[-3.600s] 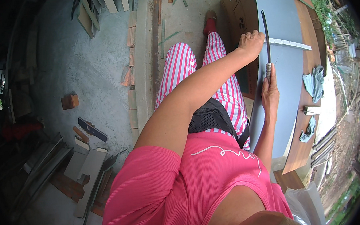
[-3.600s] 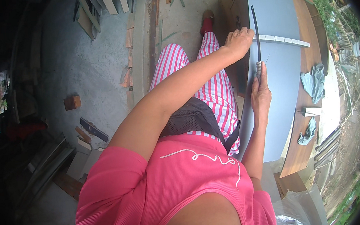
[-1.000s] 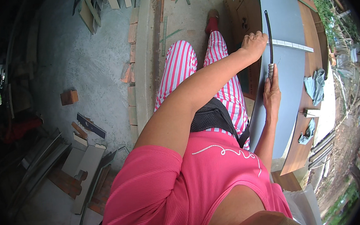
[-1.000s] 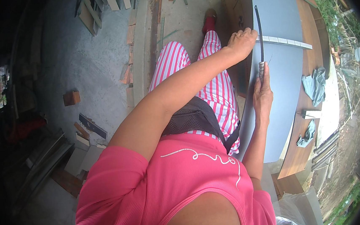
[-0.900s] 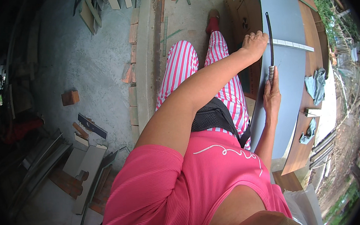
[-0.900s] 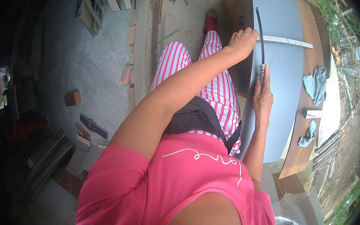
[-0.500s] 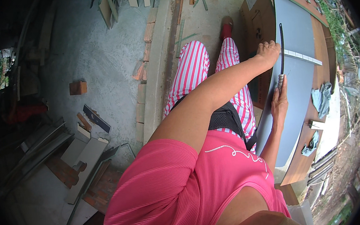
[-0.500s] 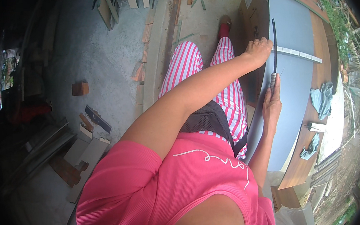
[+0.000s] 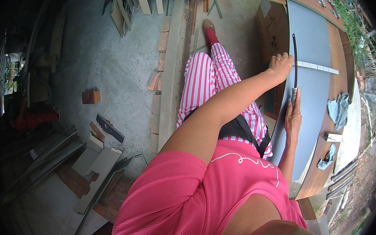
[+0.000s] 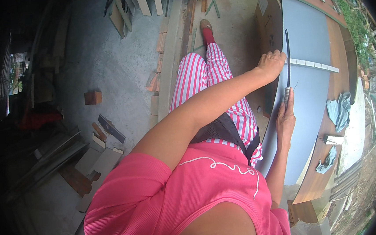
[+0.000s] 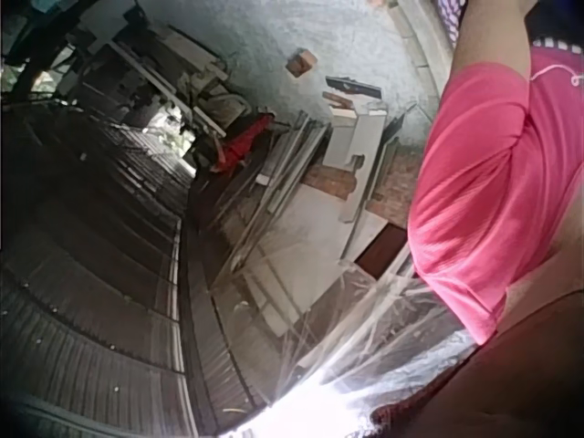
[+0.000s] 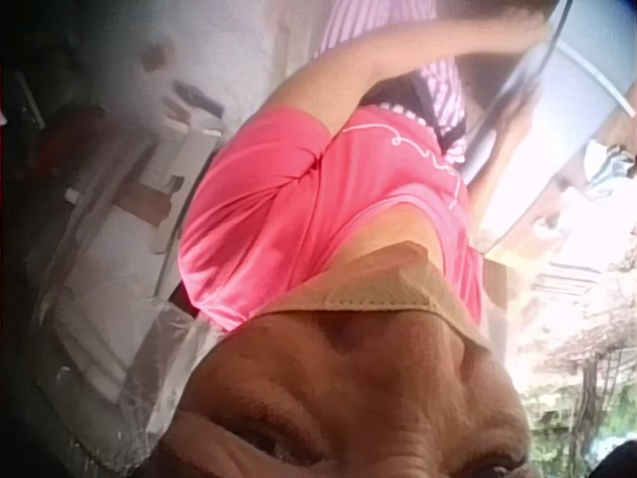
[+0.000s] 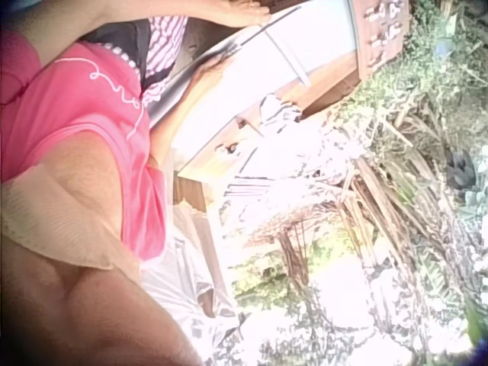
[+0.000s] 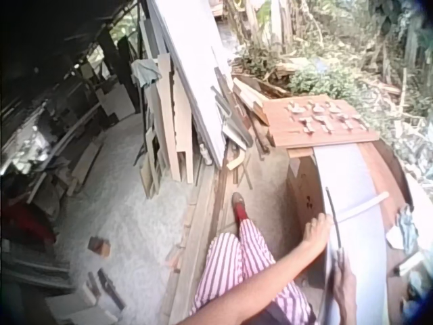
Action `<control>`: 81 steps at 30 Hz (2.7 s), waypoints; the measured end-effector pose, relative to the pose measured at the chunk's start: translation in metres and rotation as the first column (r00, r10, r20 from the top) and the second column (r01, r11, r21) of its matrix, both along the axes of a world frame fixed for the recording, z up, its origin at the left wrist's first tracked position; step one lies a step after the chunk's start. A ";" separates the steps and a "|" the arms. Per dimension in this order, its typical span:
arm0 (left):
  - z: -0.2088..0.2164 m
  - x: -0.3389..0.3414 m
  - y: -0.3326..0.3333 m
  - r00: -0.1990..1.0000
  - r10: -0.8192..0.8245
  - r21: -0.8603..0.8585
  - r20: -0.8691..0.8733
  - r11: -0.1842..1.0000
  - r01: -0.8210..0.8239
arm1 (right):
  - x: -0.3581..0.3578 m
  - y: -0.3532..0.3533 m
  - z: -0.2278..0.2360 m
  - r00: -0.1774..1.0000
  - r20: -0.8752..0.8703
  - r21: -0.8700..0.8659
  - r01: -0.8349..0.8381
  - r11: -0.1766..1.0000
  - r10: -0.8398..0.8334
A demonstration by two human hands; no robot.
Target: The recorder uses a utility knife and a metal ruler to measure and cut a grey laminate board on a workbench.
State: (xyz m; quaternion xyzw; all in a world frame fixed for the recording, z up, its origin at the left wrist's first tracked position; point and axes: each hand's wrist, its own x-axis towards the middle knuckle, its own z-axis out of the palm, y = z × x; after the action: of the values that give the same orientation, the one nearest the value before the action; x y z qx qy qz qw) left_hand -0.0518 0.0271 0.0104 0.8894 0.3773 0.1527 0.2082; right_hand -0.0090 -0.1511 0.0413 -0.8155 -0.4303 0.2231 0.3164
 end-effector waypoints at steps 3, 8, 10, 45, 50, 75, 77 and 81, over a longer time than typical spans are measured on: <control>0.001 -0.001 0.000 1.000 0.011 0.002 -0.002 1.000 -0.011 | 0.001 0.001 -0.003 0.999 0.036 0.006 -0.011 1.000 0.011; 0.001 -0.002 0.001 1.000 0.019 0.017 0.010 1.000 -0.020 | -0.001 0.001 0.000 0.999 0.029 0.051 -0.035 0.998 0.033; 0.003 -0.004 0.000 1.000 0.021 0.030 0.008 0.999 -0.021 | -0.002 0.001 -0.001 0.999 0.031 0.054 -0.038 0.998 0.037; -0.004 0.000 0.005 0.998 -0.015 -0.100 -0.060 0.995 0.009 | 0.007 0.045 0.001 0.995 0.074 -0.015 -0.070 0.997 0.070; 0.002 -0.007 0.007 0.997 -0.040 -0.063 -0.062 0.997 0.036 | -0.002 0.040 0.003 0.992 0.105 0.032 -0.079 0.996 0.076; 0.009 0.004 0.012 0.988 -0.042 -0.160 -0.148 0.987 0.018 | 0.000 0.017 0.001 0.993 0.114 -0.061 -0.004 0.998 0.011; 0.014 0.002 0.012 0.987 -0.044 -0.165 -0.157 0.986 0.018 | 0.001 0.026 0.005 0.998 0.060 -0.097 0.010 0.995 -0.004; 0.016 0.000 0.009 0.988 -0.025 -0.167 -0.152 0.986 0.000 | 0.006 0.049 0.003 0.989 0.140 0.020 -0.053 0.998 0.050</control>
State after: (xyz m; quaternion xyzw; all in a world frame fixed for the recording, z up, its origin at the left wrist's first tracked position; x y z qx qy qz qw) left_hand -0.0514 0.0356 0.0260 0.8803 0.3981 0.0504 0.2532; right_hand -0.0029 -0.1017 0.0444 -0.8138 -0.4749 0.1686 0.2893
